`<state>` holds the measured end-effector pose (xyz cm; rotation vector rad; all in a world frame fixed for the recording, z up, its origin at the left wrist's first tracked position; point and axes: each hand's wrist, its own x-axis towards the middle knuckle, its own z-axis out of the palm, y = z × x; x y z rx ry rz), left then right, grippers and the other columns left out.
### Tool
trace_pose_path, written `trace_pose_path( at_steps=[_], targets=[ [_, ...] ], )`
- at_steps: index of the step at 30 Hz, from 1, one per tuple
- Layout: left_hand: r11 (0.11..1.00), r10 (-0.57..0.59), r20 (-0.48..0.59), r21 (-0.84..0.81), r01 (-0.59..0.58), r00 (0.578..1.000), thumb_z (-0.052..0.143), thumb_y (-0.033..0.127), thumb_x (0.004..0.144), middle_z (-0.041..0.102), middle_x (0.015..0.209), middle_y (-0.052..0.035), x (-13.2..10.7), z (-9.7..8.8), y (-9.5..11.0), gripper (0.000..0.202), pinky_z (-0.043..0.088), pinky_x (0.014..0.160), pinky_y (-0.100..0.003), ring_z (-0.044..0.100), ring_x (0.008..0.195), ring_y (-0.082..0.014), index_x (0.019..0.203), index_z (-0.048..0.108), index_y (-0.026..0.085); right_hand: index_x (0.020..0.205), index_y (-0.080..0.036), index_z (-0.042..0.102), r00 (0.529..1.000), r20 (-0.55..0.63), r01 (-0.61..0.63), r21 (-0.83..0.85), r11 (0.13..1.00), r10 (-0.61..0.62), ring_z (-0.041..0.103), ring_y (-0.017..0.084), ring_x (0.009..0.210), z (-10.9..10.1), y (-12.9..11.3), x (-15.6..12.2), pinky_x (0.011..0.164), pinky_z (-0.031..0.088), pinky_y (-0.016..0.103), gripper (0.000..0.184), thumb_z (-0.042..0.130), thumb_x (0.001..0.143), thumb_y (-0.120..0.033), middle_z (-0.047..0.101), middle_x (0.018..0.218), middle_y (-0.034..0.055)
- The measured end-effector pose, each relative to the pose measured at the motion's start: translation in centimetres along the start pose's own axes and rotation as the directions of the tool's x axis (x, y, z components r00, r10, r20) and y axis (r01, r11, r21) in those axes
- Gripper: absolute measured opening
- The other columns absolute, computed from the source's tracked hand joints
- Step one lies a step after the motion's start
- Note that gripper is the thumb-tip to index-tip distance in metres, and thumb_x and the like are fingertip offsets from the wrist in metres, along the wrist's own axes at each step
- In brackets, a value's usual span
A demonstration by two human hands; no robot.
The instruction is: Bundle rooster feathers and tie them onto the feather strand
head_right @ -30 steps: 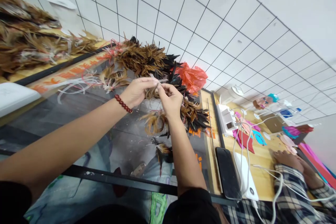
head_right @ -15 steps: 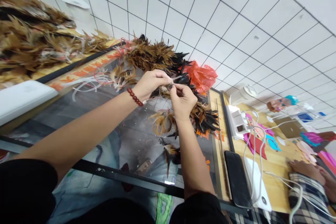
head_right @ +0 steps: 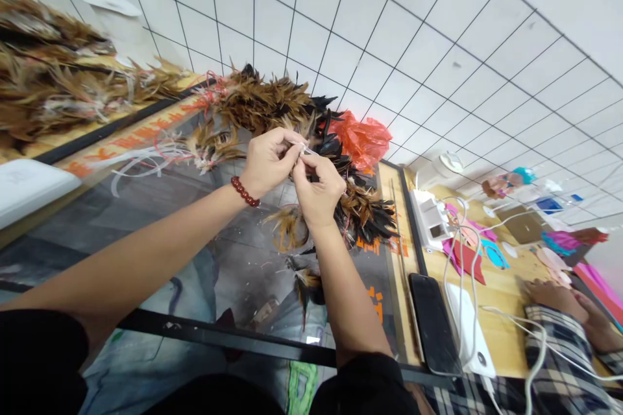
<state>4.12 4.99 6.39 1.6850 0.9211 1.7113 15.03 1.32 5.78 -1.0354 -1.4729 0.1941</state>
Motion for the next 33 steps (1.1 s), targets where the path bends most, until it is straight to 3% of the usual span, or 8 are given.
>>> trace_pose_path(
  at_steps=[4,8,13,17,21,25,33],
  targets=[
    [0.988,-0.112,-0.008,-0.105,0.110,0.994,0.063,0.027,0.077,0.065,0.076,-0.0025,0.1,0.0,-0.6,0.009,0.046,0.067,-0.027,0.059,0.068,-0.0143,0.081,0.064,0.019,0.091,-0.021,0.070,0.995,0.049,-0.088,0.103,0.991,0.083,0.064,0.018,0.088,-0.5,0.2,0.7,0.087,0.053,0.036,0.021,0.061,0.084,-0.039,0.069,0.094,0.0058],
    [0.997,-0.056,0.080,-0.050,0.060,0.995,0.065,0.029,0.076,0.066,0.072,-0.0026,-0.2,-0.3,-0.2,0.011,0.044,0.065,-0.027,0.058,0.064,-0.0140,0.080,0.068,0.019,0.104,-0.022,0.066,0.973,-0.016,-0.221,0.199,0.955,0.229,0.065,0.014,0.082,-1.0,1.1,1.8,0.081,0.055,0.032,0.028,0.055,0.087,-0.042,0.069,0.096,0.0045],
    [0.994,0.030,0.123,0.101,-0.043,0.992,0.065,0.027,0.076,0.068,0.071,-0.0030,-0.4,-0.4,0.5,0.010,0.043,0.065,-0.027,0.057,0.063,-0.0138,0.075,0.071,0.019,0.092,-0.019,0.071,0.932,0.224,-0.334,0.228,0.915,0.284,0.066,0.017,0.086,-1.3,2.1,2.4,0.082,0.055,0.032,0.023,0.064,0.080,-0.038,0.072,0.091,0.0040],
    [0.986,0.067,0.105,0.146,-0.082,0.992,0.062,0.023,0.076,0.067,0.068,-0.0024,-0.2,-0.3,0.2,0.009,0.044,0.063,-0.027,0.056,0.059,-0.0125,0.073,0.069,0.019,0.092,-0.020,0.073,0.910,0.302,-0.364,0.259,0.895,0.283,0.067,0.018,0.091,-1.4,2.6,2.4,0.085,0.054,0.035,0.023,0.064,0.080,-0.038,0.074,0.092,0.0036],
    [0.983,0.093,0.125,0.144,-0.110,0.988,0.063,0.020,0.073,0.064,0.064,-0.0012,0.0,-0.4,-0.1,0.006,0.043,0.060,-0.027,0.055,0.057,-0.0121,0.069,0.068,0.019,0.091,-0.022,0.075,0.923,0.306,-0.316,0.256,0.913,0.234,0.066,0.018,0.092,-1.8,2.8,2.6,0.089,0.053,0.036,0.018,0.067,0.078,-0.032,0.074,0.094,0.0029],
    [0.974,0.096,0.179,0.185,-0.130,0.979,0.061,0.019,0.073,0.066,0.067,-0.0019,-0.1,-0.7,0.2,0.008,0.042,0.063,-0.028,0.057,0.061,-0.0139,0.069,0.069,0.020,0.083,-0.023,0.075,0.935,0.329,-0.191,0.143,0.971,0.136,0.066,0.017,0.087,-2.9,2.3,3.1,0.086,0.052,0.035,0.011,0.068,0.077,-0.028,0.074,0.089,0.0015],
    [0.995,-0.013,0.303,0.094,-0.016,0.953,0.066,0.011,0.065,0.063,0.061,0.0001,0.3,-1.0,0.5,0.009,0.040,0.065,-0.028,0.058,0.062,-0.0152,0.066,0.069,0.019,0.079,-0.020,0.062,0.936,0.353,0.048,-0.174,0.983,0.017,0.057,0.015,0.075,-3.6,1.3,3.1,0.075,0.047,0.029,0.011,0.053,0.085,-0.022,0.063,0.078,0.0019]
  ],
)
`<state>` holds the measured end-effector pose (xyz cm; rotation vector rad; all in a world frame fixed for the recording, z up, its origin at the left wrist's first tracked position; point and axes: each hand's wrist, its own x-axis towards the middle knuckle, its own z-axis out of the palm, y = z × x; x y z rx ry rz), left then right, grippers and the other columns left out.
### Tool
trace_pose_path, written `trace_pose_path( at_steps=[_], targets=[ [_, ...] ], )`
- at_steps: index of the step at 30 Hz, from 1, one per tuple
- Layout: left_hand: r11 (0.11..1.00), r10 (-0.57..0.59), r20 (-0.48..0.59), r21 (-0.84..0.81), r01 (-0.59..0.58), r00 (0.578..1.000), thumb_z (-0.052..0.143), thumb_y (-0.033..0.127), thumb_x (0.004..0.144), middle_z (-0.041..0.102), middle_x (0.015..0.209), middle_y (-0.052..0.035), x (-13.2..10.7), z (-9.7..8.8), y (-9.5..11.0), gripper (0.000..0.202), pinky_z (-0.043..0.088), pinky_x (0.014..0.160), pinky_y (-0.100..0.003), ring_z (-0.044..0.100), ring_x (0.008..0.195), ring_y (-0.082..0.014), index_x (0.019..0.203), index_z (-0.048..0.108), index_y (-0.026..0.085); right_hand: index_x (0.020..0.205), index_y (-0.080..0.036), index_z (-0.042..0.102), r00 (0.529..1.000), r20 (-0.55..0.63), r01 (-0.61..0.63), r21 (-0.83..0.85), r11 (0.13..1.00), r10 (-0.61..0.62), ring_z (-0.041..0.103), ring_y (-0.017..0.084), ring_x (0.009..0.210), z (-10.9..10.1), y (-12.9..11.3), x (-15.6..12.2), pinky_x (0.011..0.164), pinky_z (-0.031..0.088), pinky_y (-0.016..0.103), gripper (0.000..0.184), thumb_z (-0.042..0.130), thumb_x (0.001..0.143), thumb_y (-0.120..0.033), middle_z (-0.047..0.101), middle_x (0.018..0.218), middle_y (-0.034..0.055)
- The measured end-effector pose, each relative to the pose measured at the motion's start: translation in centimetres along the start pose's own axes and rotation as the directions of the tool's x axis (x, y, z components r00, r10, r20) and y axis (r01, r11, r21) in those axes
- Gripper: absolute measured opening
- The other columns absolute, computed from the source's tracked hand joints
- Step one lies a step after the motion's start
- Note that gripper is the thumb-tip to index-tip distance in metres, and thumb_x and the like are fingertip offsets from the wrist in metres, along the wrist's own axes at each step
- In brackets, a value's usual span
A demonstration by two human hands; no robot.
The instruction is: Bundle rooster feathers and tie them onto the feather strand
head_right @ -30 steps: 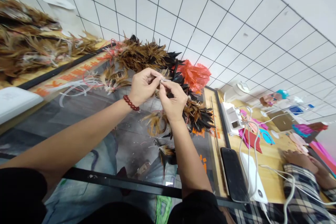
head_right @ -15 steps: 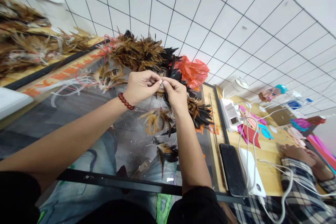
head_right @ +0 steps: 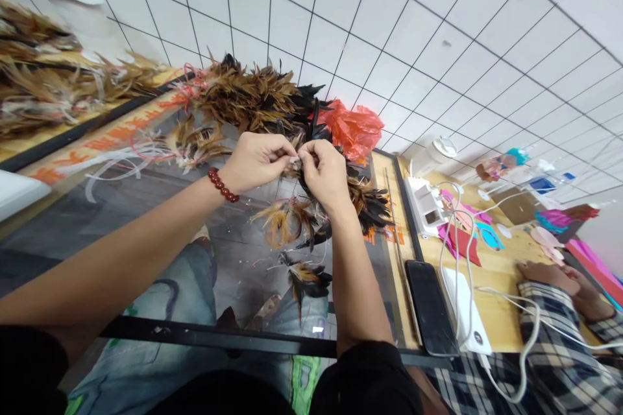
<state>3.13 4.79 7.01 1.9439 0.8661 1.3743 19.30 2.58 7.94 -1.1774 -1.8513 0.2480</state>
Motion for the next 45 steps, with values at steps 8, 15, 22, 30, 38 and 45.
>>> trace_pose_path(
  at_steps=[8,15,22,30,38,45],
  targets=[
    [0.979,-0.088,-0.039,-0.187,0.080,0.995,0.064,0.011,0.071,0.063,0.061,-0.0009,0.2,0.0,-0.4,0.005,0.044,0.055,-0.026,0.060,0.054,-0.0132,0.071,0.064,0.016,0.096,-0.021,0.058,0.991,-0.129,0.026,-0.132,0.991,-0.043,0.055,0.019,0.093,-0.4,0.3,0.0,0.086,0.046,0.035,0.015,0.044,0.090,-0.019,0.057,0.098,0.0068],
    [0.971,-0.106,-0.034,-0.217,0.096,0.994,0.070,0.012,0.068,0.061,0.058,0.0002,0.2,0.1,-0.5,0.009,0.047,0.055,-0.026,0.060,0.053,-0.0129,0.069,0.062,0.016,0.082,-0.021,0.067,0.998,-0.030,-0.045,0.113,0.993,0.048,0.058,0.015,0.078,0.2,-0.6,-0.2,0.077,0.045,0.028,0.016,0.059,0.085,-0.035,0.065,0.082,0.0012],
    [0.846,-0.253,-0.069,-0.500,0.186,0.965,0.072,0.012,0.071,0.063,0.059,-0.0008,0.7,0.2,0.2,0.019,0.052,0.054,-0.024,0.060,0.051,-0.0106,0.067,0.054,0.015,0.063,-0.018,0.053,0.970,-0.124,-0.197,0.103,0.975,0.209,0.045,0.010,0.060,1.7,-1.0,-0.2,0.063,0.037,0.023,0.024,0.050,0.084,-0.029,0.052,0.061,-0.0041],
    [0.690,-0.421,-0.045,-0.665,0.287,0.906,0.068,0.022,0.079,0.070,0.073,-0.0003,1.0,0.2,-0.2,0.029,0.041,0.041,-0.014,0.054,0.044,-0.0044,0.075,0.039,0.019,0.062,-0.018,0.057,0.956,-0.156,-0.244,0.051,0.968,0.249,0.048,0.011,0.061,1.9,-0.5,-0.2,0.066,0.038,0.024,0.024,0.049,0.082,-0.027,0.055,0.060,-0.0035],
    [0.729,-0.429,-0.052,-0.609,0.312,0.902,0.069,0.023,0.075,0.062,0.058,0.0038,1.0,0.0,0.0,0.027,0.036,0.038,-0.015,0.050,0.039,-0.0052,0.075,0.043,0.019,0.072,-0.018,0.062,0.968,-0.133,-0.178,0.237,0.955,0.214,0.050,0.011,0.064,1.9,-0.3,-0.1,0.065,0.042,0.024,0.021,0.055,0.082,-0.035,0.061,0.069,-0.0013],
    [0.774,-0.447,-0.020,-0.509,0.376,0.894,0.070,0.016,0.067,0.063,0.055,-0.0015,1.1,-0.3,-0.2,0.017,0.028,0.035,-0.016,0.042,0.037,-0.0037,0.063,0.054,0.014,0.072,-0.017,0.062,0.948,-0.169,-0.204,0.325,0.924,0.269,0.049,0.010,0.062,2.2,0.7,-0.1,0.063,0.042,0.024,0.014,0.063,0.074,-0.031,0.060,0.070,-0.0014]
  ],
)
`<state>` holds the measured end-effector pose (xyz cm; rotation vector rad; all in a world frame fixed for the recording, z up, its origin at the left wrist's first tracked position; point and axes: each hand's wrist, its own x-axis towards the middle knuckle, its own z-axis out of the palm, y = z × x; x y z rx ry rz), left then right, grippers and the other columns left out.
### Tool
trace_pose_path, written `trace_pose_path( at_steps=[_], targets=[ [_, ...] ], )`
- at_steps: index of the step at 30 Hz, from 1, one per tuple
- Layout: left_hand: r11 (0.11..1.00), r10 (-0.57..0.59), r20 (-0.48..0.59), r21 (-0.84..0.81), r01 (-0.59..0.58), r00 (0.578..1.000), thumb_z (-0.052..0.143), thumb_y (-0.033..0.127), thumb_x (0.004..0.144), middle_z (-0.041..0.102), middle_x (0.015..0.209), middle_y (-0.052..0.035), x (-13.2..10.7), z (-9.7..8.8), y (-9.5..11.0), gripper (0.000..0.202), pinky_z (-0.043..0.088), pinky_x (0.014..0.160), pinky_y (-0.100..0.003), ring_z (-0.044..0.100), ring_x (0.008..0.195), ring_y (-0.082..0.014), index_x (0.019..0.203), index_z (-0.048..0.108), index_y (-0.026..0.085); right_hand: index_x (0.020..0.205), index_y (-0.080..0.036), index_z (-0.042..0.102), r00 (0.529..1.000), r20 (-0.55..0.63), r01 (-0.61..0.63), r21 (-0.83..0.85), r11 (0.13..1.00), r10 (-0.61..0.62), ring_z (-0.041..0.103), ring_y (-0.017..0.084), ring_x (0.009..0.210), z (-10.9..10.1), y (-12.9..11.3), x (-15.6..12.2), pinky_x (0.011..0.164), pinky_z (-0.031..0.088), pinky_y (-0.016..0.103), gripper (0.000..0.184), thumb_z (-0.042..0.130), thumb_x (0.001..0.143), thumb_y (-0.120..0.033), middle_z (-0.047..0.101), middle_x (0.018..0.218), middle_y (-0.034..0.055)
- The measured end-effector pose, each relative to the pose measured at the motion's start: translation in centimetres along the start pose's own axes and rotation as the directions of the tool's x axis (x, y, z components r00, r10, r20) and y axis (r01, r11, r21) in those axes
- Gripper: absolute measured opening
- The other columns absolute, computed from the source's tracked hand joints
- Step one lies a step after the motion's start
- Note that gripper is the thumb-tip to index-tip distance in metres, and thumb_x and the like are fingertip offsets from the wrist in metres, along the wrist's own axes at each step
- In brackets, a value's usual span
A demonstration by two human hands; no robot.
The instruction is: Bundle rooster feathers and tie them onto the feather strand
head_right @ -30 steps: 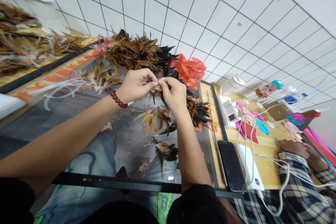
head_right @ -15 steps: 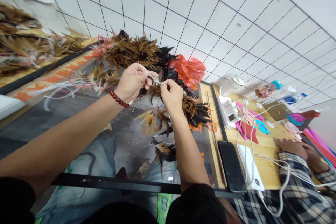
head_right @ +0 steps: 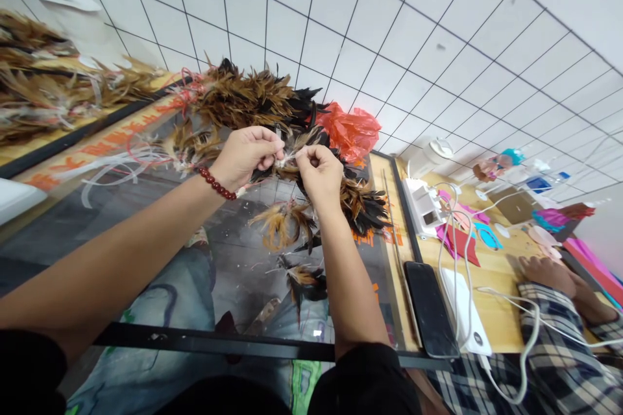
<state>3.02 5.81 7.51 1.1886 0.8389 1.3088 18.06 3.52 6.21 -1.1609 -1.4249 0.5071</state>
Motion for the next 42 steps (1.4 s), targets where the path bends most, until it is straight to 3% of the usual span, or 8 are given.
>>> trace_pose_path(
  at_steps=[3,9,12,17,25,30,36,42],
  targets=[
    [1.000,0.011,-0.021,0.021,-0.011,1.000,0.069,0.016,0.067,0.061,0.052,-0.0010,0.1,0.1,-0.3,0.017,0.025,0.035,-0.017,0.038,0.036,-0.0030,0.061,0.053,0.014,0.068,-0.017,0.060,0.999,-0.016,-0.044,0.075,0.996,0.045,0.049,0.010,0.062,0.2,0.3,0.0,0.063,0.042,0.025,0.014,0.062,0.074,-0.030,0.057,0.066,-0.0025],
    [0.988,0.053,0.015,0.143,-0.055,0.998,0.069,0.016,0.066,0.060,0.053,0.0016,-0.2,0.5,-0.8,0.014,0.038,0.044,-0.018,0.048,0.043,-0.0066,0.073,0.057,0.015,0.073,-0.018,0.061,0.999,0.016,0.029,0.056,0.998,-0.030,0.049,0.009,0.062,0.9,-0.1,-0.5,0.061,0.042,0.023,0.014,0.063,0.075,-0.031,0.058,0.070,-0.0023],
    [0.972,0.068,0.108,0.216,-0.090,0.992,0.067,0.019,0.069,0.060,0.056,0.0002,-0.3,0.6,-1.0,0.008,0.040,0.048,-0.020,0.050,0.048,-0.0080,0.069,0.060,0.014,0.072,-0.018,0.061,0.999,0.026,0.044,0.051,0.998,-0.045,0.049,0.009,0.060,0.7,-0.4,-0.5,0.059,0.042,0.023,0.013,0.063,0.076,-0.031,0.057,0.068,-0.0023],
    [0.901,0.177,0.324,0.326,-0.285,0.929,0.068,0.025,0.071,0.058,0.058,0.0004,-0.2,0.5,-1.4,0.016,0.040,0.055,-0.022,0.051,0.056,-0.0096,0.062,0.060,0.013,0.076,-0.019,0.067,0.996,0.057,0.066,0.026,0.997,-0.067,0.056,0.013,0.071,-0.3,-0.4,0.0,0.070,0.047,0.027,0.015,0.066,0.077,-0.033,0.064,0.076,0.0006],
    [0.976,0.135,0.213,0.141,-0.167,0.968,0.066,0.036,0.078,0.060,0.062,-0.0011,-0.6,0.6,-0.5,0.023,0.038,0.048,-0.018,0.048,0.051,-0.0070,0.069,0.062,0.016,0.092,-0.020,0.069,0.995,0.065,0.075,0.044,0.996,-0.078,0.061,0.016,0.087,-1.0,-0.5,0.5,0.082,0.049,0.031,0.022,0.062,0.082,-0.038,0.069,0.094,0.0046],
    [0.985,0.098,0.193,0.122,-0.123,0.976,0.073,0.034,0.071,0.064,0.063,-0.0025,-0.9,0.8,-0.2,0.021,0.035,0.044,-0.018,0.047,0.048,-0.0057,0.066,0.066,0.015,0.085,-0.019,0.064,0.997,0.076,0.032,0.038,0.999,-0.035,0.059,0.014,0.077,-0.7,-0.4,0.3,0.076,0.048,0.029,0.020,0.061,0.082,-0.039,0.066,0.080,0.0017],
    [0.998,0.040,0.005,-0.042,-0.040,0.999,0.081,0.028,0.058,0.066,0.061,-0.0040,-0.7,1.1,-0.3,0.024,0.033,0.041,-0.018,0.048,0.048,-0.0063,0.074,0.073,0.012,0.080,-0.020,0.056,0.992,-0.038,0.120,-0.086,0.989,-0.124,0.053,0.014,0.079,-0.6,-0.5,0.1,0.075,0.043,0.026,0.019,0.050,0.089,-0.036,0.059,0.080,0.0009],
    [0.997,0.051,-0.017,-0.049,-0.052,0.999,0.083,0.021,0.053,0.063,0.057,-0.0017,-0.4,0.8,-0.3,0.025,0.039,0.045,-0.019,0.053,0.049,-0.0074,0.070,0.069,0.011,0.078,-0.021,0.052,0.987,-0.014,0.157,-0.071,0.985,-0.158,0.048,0.013,0.070,-0.3,-0.9,-0.2,0.071,0.040,0.026,0.019,0.047,0.090,-0.033,0.052,0.072,-0.0015]
  ],
)
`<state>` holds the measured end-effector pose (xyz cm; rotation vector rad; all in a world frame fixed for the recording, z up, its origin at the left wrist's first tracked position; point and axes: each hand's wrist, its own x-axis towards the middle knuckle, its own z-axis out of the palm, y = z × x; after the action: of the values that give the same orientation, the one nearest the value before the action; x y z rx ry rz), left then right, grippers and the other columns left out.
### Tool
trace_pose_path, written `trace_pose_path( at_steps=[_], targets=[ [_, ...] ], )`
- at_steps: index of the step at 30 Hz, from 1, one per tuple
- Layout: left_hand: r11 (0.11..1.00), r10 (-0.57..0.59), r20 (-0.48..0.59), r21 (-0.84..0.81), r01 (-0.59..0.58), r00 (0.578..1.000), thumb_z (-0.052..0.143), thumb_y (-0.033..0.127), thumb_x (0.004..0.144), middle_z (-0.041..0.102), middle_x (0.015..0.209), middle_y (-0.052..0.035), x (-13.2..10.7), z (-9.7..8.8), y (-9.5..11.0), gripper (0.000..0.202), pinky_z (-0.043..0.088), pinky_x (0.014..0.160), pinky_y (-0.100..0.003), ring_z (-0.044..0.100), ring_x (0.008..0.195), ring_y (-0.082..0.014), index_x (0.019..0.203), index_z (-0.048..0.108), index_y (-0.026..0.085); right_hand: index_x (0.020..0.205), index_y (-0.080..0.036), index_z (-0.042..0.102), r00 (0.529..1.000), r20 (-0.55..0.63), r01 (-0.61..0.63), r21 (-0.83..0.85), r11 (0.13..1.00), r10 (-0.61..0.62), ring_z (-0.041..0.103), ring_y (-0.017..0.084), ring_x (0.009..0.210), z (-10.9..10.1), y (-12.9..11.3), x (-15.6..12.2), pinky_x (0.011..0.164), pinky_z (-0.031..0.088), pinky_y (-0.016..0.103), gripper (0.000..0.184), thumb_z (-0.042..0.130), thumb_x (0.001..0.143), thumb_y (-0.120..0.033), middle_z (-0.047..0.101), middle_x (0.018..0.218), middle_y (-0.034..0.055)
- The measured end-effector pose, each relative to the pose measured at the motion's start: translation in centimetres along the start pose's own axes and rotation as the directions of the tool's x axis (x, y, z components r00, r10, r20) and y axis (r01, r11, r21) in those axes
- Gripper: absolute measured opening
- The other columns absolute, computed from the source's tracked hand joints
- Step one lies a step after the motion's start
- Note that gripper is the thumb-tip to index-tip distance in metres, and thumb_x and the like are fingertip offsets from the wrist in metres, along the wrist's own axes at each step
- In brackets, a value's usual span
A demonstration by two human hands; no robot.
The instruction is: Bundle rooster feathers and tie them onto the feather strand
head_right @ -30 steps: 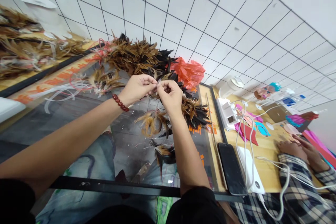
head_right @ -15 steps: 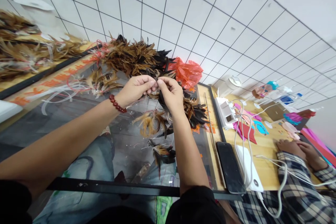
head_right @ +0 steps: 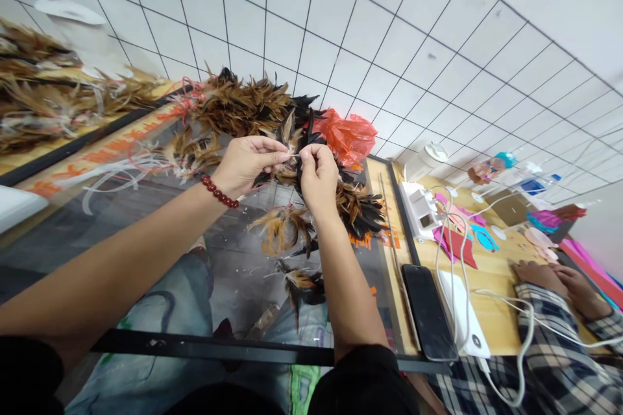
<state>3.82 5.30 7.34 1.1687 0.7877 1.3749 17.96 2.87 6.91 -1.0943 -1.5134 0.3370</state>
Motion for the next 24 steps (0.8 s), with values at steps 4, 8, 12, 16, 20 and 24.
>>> trace_pose_path(
  at_steps=[4,8,12,16,20,24],
  targets=[
    [0.995,0.088,0.037,0.041,-0.090,0.995,0.079,0.017,0.056,0.065,0.067,-0.0013,0.0,-0.1,0.0,0.026,0.050,0.062,-0.022,0.061,0.062,-0.0100,0.076,0.063,0.012,0.079,-0.020,0.054,0.999,0.030,-0.011,-0.016,1.000,0.011,0.051,0.013,0.073,-0.2,0.2,0.1,0.072,0.043,0.026,0.020,0.048,0.091,-0.036,0.055,0.074,-0.0003],
    [0.963,0.174,0.156,0.181,-0.202,0.972,0.071,0.010,0.059,0.064,0.070,0.0007,-0.3,-0.1,0.2,0.029,0.049,0.065,-0.022,0.061,0.065,-0.0096,0.085,0.057,0.015,0.098,-0.023,0.062,0.985,0.092,0.152,-0.050,0.987,-0.147,0.058,0.018,0.097,-0.5,-0.2,0.1,0.085,0.047,0.032,0.021,0.044,0.093,-0.033,0.063,0.108,0.0066],
    [0.897,0.263,0.168,0.320,-0.305,0.950,0.064,0.008,0.062,0.064,0.073,0.0013,-0.8,0.1,0.3,0.029,0.048,0.064,-0.021,0.062,0.068,-0.0106,0.087,0.054,0.018,0.117,-0.027,0.059,0.957,0.222,0.211,-0.101,0.972,-0.185,0.061,0.018,0.096,-0.3,-0.5,-0.1,0.091,0.048,0.036,0.031,0.039,0.093,-0.025,0.066,0.112,0.0052],
    [0.816,0.359,0.084,0.455,-0.356,0.930,0.061,0.009,0.064,0.065,0.078,0.0012,-1.2,0.2,0.0,0.028,0.050,0.066,-0.022,0.063,0.072,-0.0124,0.089,0.054,0.020,0.112,-0.024,0.061,0.978,0.170,0.153,-0.190,0.970,-0.121,0.064,0.019,0.092,0.3,-0.4,-0.5,0.089,0.049,0.034,0.029,0.040,0.092,-0.023,0.069,0.103,0.0057],
    [0.740,0.432,0.097,0.530,-0.414,0.897,0.060,0.009,0.067,0.067,0.081,0.0009,-1.3,0.0,-0.4,0.025,0.051,0.076,-0.025,0.065,0.077,-0.0140,0.089,0.055,0.021,0.099,-0.023,0.066,0.989,0.107,0.123,-0.224,0.967,-0.102,0.065,0.019,0.091,0.5,-0.6,-0.5,0.088,0.048,0.032,0.023,0.045,0.090,-0.024,0.071,0.100,0.0055],
    [0.698,0.470,0.100,0.567,-0.438,0.877,0.061,0.010,0.069,0.068,0.081,0.0003,-1.4,-0.1,-0.8,0.021,0.051,0.077,-0.026,0.066,0.077,-0.0141,0.087,0.056,0.020,0.089,-0.023,0.069,0.992,0.122,0.053,-0.203,0.978,-0.028,0.065,0.017,0.079,0.1,-0.6,-0.2,0.079,0.049,0.029,0.019,0.050,0.087,-0.024,0.072,0.085,0.0018]
  ],
)
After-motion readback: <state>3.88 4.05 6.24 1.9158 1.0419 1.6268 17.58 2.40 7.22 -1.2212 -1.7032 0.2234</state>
